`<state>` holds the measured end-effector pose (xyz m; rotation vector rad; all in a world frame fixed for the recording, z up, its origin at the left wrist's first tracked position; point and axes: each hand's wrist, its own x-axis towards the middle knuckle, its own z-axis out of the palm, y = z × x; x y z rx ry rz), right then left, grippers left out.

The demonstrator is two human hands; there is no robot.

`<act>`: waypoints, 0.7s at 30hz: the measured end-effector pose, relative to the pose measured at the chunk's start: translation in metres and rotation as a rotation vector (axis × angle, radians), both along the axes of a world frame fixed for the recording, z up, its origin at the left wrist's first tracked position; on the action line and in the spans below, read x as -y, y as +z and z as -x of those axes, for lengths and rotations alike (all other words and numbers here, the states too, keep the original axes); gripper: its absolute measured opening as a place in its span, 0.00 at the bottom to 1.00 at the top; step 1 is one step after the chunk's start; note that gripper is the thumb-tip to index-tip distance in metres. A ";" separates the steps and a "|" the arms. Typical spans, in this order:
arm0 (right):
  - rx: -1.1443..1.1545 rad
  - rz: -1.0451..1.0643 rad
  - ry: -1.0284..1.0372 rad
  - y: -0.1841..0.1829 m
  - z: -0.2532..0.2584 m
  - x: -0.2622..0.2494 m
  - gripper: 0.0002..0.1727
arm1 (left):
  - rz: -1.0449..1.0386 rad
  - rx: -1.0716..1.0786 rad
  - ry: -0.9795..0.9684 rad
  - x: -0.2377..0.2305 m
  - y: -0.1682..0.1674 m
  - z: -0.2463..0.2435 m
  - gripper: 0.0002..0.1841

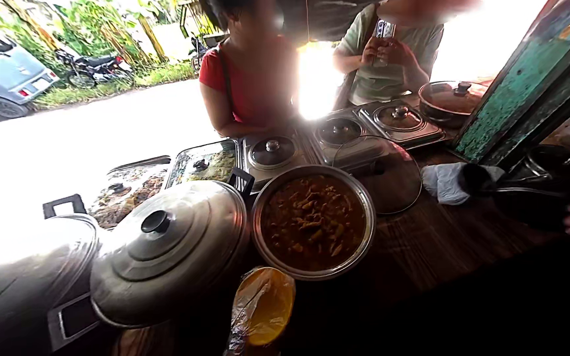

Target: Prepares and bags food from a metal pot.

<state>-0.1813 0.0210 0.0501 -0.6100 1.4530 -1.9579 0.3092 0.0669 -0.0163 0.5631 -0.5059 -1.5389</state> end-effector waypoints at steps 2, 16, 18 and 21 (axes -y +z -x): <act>-0.258 0.039 0.124 -0.002 -0.059 0.006 0.20 | -0.016 -0.036 -0.010 -0.009 -0.011 -0.015 0.18; -1.854 0.437 0.443 -0.055 -0.244 0.040 0.17 | -0.036 -0.079 -0.042 -0.038 -0.036 -0.084 0.17; -1.789 0.401 0.472 -0.050 -0.246 0.033 0.16 | -0.060 -0.037 -0.006 -0.042 -0.036 -0.090 0.16; -1.716 0.413 0.433 -0.056 -0.248 0.037 0.19 | -0.086 -0.025 0.040 -0.045 -0.033 -0.095 0.15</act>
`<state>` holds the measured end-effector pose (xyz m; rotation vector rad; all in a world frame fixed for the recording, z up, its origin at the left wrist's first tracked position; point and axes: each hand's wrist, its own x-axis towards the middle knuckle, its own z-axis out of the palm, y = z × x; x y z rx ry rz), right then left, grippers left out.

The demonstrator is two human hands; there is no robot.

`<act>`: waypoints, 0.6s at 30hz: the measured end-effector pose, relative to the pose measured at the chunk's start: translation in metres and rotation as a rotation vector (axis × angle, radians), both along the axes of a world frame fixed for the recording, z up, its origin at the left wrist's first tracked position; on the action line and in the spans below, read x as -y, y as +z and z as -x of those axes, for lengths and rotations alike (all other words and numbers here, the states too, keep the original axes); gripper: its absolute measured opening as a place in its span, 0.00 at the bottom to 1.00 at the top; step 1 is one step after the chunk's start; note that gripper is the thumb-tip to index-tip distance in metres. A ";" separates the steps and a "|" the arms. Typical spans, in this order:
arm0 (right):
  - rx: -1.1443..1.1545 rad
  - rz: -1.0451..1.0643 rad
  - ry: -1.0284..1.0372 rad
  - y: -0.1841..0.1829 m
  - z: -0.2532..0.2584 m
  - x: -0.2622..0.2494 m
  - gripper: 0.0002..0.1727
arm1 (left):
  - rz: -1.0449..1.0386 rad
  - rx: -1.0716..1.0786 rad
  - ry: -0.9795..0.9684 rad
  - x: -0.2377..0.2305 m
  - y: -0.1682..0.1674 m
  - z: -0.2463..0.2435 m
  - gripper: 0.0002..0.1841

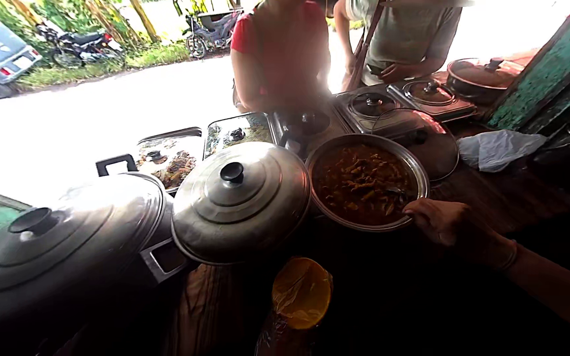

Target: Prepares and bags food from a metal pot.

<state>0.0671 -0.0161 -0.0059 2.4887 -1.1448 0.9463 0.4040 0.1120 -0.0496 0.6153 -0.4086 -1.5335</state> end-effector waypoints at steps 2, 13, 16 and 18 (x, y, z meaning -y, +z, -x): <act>0.085 -0.032 -0.020 -0.012 -0.001 0.002 0.20 | 0.012 0.020 0.006 -0.001 -0.001 0.002 0.15; 0.720 -0.500 -0.182 -0.014 0.011 0.007 0.18 | -0.023 -0.058 -0.009 0.004 0.013 0.030 0.17; 0.939 -0.665 -0.214 -0.011 0.011 0.014 0.18 | 0.026 -0.007 0.015 0.007 0.006 0.036 0.16; 1.150 -0.795 -0.256 -0.006 0.013 0.021 0.17 | -0.036 0.016 0.038 0.010 0.025 0.045 0.16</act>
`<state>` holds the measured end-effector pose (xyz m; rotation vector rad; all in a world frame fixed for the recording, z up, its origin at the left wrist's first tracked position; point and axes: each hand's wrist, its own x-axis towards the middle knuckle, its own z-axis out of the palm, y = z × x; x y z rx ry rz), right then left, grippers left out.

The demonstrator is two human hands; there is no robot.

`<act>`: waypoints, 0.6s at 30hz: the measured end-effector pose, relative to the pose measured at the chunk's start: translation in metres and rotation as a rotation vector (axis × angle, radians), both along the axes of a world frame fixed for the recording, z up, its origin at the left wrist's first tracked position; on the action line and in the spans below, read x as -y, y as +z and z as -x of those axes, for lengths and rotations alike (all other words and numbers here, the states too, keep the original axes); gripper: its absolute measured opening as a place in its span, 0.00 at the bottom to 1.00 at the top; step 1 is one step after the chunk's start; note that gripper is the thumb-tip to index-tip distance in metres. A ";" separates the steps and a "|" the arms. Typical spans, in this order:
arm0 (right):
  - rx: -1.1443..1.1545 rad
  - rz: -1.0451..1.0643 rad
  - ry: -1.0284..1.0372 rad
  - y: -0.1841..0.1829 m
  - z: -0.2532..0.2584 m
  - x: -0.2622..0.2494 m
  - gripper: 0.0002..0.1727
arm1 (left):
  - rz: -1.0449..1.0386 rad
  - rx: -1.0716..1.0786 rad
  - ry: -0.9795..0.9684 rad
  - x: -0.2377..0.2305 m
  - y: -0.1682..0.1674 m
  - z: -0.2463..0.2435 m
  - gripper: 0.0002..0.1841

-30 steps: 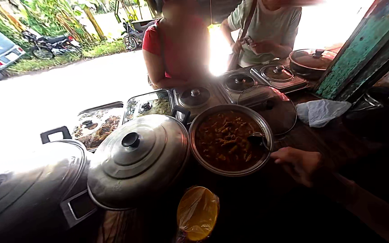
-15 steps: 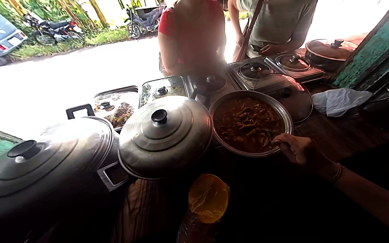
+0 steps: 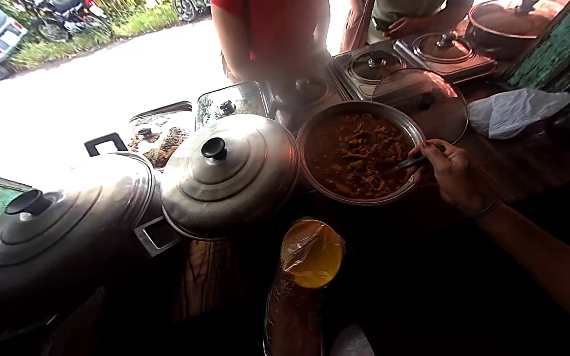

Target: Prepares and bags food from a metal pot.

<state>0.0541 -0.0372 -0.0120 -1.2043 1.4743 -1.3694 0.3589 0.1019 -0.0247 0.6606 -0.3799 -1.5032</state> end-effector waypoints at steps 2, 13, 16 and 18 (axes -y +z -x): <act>0.146 -0.110 -0.088 0.003 0.006 0.008 0.18 | -0.056 0.079 0.026 0.003 0.015 0.010 0.18; 0.155 -0.087 -0.039 0.034 0.042 0.032 0.19 | -0.052 0.253 -0.094 0.043 0.030 0.037 0.19; 0.076 -0.036 0.018 0.057 0.052 0.042 0.18 | -0.047 0.276 -0.222 0.066 0.044 0.050 0.19; 0.034 0.016 0.035 0.075 0.058 0.049 0.17 | -0.037 0.262 -0.295 0.084 0.052 0.066 0.19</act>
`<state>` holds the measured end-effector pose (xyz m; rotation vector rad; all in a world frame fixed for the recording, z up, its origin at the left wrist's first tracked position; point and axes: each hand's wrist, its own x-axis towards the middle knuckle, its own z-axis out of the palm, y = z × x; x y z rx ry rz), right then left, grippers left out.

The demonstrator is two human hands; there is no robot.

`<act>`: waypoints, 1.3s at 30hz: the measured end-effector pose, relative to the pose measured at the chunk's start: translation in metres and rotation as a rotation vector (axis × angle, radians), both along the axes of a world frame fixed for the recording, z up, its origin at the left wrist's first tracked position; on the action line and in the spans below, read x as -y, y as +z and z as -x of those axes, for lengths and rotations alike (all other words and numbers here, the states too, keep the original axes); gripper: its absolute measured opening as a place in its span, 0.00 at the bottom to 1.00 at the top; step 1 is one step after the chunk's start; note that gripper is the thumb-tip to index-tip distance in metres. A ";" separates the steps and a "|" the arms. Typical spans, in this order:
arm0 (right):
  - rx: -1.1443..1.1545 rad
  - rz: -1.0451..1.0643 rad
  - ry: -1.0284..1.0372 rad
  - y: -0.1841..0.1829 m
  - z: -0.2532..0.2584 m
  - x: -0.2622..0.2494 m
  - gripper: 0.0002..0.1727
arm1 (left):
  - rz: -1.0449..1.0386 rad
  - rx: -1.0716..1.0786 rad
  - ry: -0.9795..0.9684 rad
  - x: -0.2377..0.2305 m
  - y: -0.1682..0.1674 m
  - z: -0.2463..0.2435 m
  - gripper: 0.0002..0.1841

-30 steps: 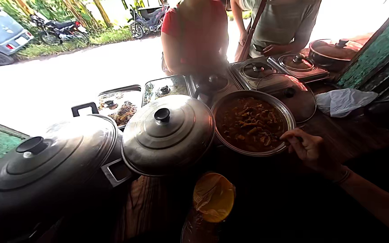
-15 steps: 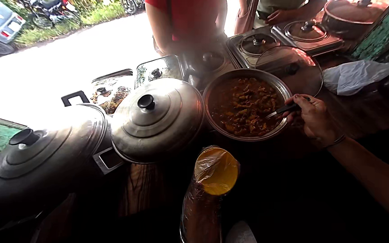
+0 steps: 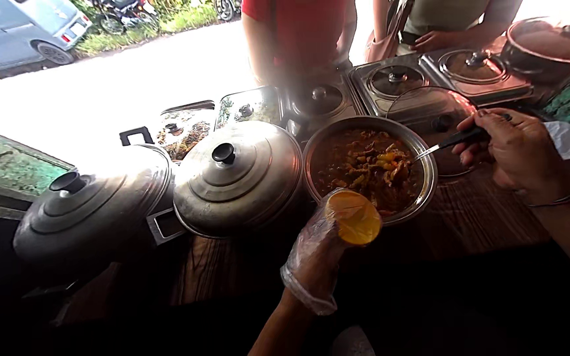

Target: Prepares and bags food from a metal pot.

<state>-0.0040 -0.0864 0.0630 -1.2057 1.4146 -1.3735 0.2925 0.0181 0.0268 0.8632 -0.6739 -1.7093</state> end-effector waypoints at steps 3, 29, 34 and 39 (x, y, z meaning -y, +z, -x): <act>-0.014 0.107 0.011 0.027 0.008 0.005 0.17 | -0.010 -0.053 -0.068 0.025 -0.003 0.028 0.19; -0.927 1.016 0.348 -0.005 0.010 -0.065 0.12 | -0.145 -0.091 0.237 0.053 -0.002 0.060 0.13; -0.980 0.992 0.467 -0.051 -0.010 -0.051 0.12 | -0.042 -0.065 0.359 0.038 -0.009 0.037 0.15; -1.030 1.023 0.574 -0.069 -0.029 -0.049 0.12 | -0.024 -0.062 0.444 0.026 -0.005 0.026 0.15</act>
